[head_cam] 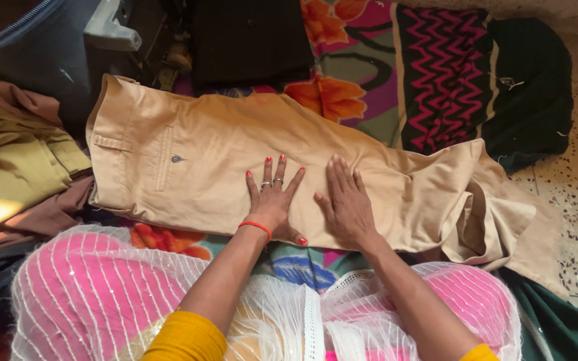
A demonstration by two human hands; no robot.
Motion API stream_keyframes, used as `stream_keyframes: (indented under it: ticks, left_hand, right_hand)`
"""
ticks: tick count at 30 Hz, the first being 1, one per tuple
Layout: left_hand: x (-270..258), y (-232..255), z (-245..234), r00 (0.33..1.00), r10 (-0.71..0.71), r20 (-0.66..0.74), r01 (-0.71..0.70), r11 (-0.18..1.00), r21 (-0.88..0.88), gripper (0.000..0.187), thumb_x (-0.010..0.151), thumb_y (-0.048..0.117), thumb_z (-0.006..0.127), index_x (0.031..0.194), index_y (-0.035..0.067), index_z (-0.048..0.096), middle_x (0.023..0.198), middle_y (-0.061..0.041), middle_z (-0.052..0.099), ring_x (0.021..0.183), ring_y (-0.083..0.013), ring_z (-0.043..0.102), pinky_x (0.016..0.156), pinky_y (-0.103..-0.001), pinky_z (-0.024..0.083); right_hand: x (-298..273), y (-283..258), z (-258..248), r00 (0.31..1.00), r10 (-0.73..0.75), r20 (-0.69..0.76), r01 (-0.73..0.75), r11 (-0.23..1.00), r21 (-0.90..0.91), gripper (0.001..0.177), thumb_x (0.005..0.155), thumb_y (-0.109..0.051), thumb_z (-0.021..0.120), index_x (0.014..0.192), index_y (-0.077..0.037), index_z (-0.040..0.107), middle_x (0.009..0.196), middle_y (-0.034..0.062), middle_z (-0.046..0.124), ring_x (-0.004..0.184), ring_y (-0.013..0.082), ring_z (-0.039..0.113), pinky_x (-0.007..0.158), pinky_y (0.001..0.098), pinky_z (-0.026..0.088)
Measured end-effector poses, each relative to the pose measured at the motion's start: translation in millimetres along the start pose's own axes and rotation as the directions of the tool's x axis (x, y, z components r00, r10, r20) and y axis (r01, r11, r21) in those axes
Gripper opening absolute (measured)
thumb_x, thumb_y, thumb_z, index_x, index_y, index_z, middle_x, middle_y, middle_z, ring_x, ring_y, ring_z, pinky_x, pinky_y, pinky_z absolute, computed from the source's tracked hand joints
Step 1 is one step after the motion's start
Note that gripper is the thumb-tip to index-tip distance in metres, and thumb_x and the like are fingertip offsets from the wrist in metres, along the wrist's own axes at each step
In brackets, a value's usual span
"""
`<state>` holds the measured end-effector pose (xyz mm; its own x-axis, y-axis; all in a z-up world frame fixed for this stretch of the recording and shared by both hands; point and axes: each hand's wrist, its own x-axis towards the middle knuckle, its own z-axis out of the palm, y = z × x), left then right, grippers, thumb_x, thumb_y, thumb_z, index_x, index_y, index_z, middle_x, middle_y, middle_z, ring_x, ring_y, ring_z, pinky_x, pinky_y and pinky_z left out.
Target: The person folds a pair of beige trousers by hand on a patterned mat. They smooth the fabric, fold the legs together, and then fold the garment in half before placing it aside.
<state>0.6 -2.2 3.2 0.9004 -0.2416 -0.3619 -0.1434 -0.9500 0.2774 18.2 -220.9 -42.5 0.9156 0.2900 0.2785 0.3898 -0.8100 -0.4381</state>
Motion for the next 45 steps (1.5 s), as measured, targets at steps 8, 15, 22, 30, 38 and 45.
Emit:
stream_keyframes:
  ticks: [8,15,22,30,38,45]
  left_hand:
    - [-5.5,4.6,-15.1,0.999,-0.019,0.043,0.018,0.999,0.027,0.165,0.037,0.066,0.098,0.164,0.033,-0.002,0.171,-0.015,-0.016,0.156,-0.0414,-0.019,0.118,-0.075,-0.004]
    - [2.3,5.8,-13.6,0.997,-0.003,0.077,-0.002,0.998,0.055,0.166,0.039,0.066,0.096,0.166,0.028,-0.004,0.170,-0.020,-0.017,0.154,-0.0465,-0.020,0.114,-0.079,-0.003]
    - [29.5,5.6,35.5,0.953,0.243,-0.181,-0.263,0.960,-0.097,0.109,0.082,0.058,0.069,0.164,0.008,0.019,0.170,-0.025,0.008,0.159,-0.0392,0.003,0.124,-0.060,0.005]
    - [109.6,26.8,23.1,0.865,0.143,-0.482,-0.149,0.989,0.025,0.086,0.098,0.055,0.046,0.158,-0.004,0.023,0.164,-0.020,0.027,0.154,-0.0314,0.019,0.124,-0.051,0.009]
    - [152.7,-17.1,-17.2,0.853,0.056,-0.519,-0.036,0.998,0.049,0.086,0.099,0.061,0.041,0.156,-0.002,0.030,0.165,-0.018,0.028,0.154,-0.0275,0.019,0.125,-0.046,0.007]
    - [149.4,45.2,21.0,0.812,-0.114,-0.573,0.113,0.993,-0.037,0.070,0.108,0.047,0.037,0.163,0.003,0.032,0.162,-0.019,0.035,0.147,-0.0365,0.035,0.128,-0.050,0.012]
  right_hand:
    - [17.9,40.9,-12.3,0.914,0.303,-0.268,-0.390,0.839,-0.381,0.069,0.103,-0.030,0.055,0.153,0.013,0.033,0.164,0.0312,0.028,0.154,0.0411,0.025,0.127,0.0476,0.016]
    - [28.5,-1.5,17.5,0.998,-0.054,0.040,0.058,0.994,-0.095,0.066,0.104,-0.036,0.050,0.152,0.007,0.039,0.166,0.0234,0.029,0.156,0.0368,0.022,0.127,0.0454,0.014]
    - [25.4,12.6,2.7,0.960,0.228,-0.164,-0.261,0.939,-0.222,0.072,0.108,-0.043,0.041,0.155,0.009,0.033,0.167,0.0245,0.026,0.157,0.0351,0.019,0.126,0.0476,0.012]
    - [24.6,17.0,5.7,0.962,0.219,-0.166,-0.253,0.942,-0.220,0.072,0.107,-0.044,0.041,0.156,0.008,0.033,0.166,0.0233,0.027,0.156,0.0349,0.020,0.126,0.0485,0.013]
    - [28.4,9.1,-0.6,0.955,0.254,-0.156,-0.283,0.938,-0.203,0.072,0.106,-0.045,0.040,0.155,0.007,0.033,0.167,0.0219,0.026,0.156,0.0328,0.019,0.125,0.0471,0.012]
    - [25.9,9.9,1.1,0.951,0.266,-0.158,-0.295,0.935,-0.197,0.067,0.107,-0.041,0.037,0.155,0.006,0.035,0.167,0.0200,0.027,0.157,0.0315,0.020,0.126,0.0467,0.012]
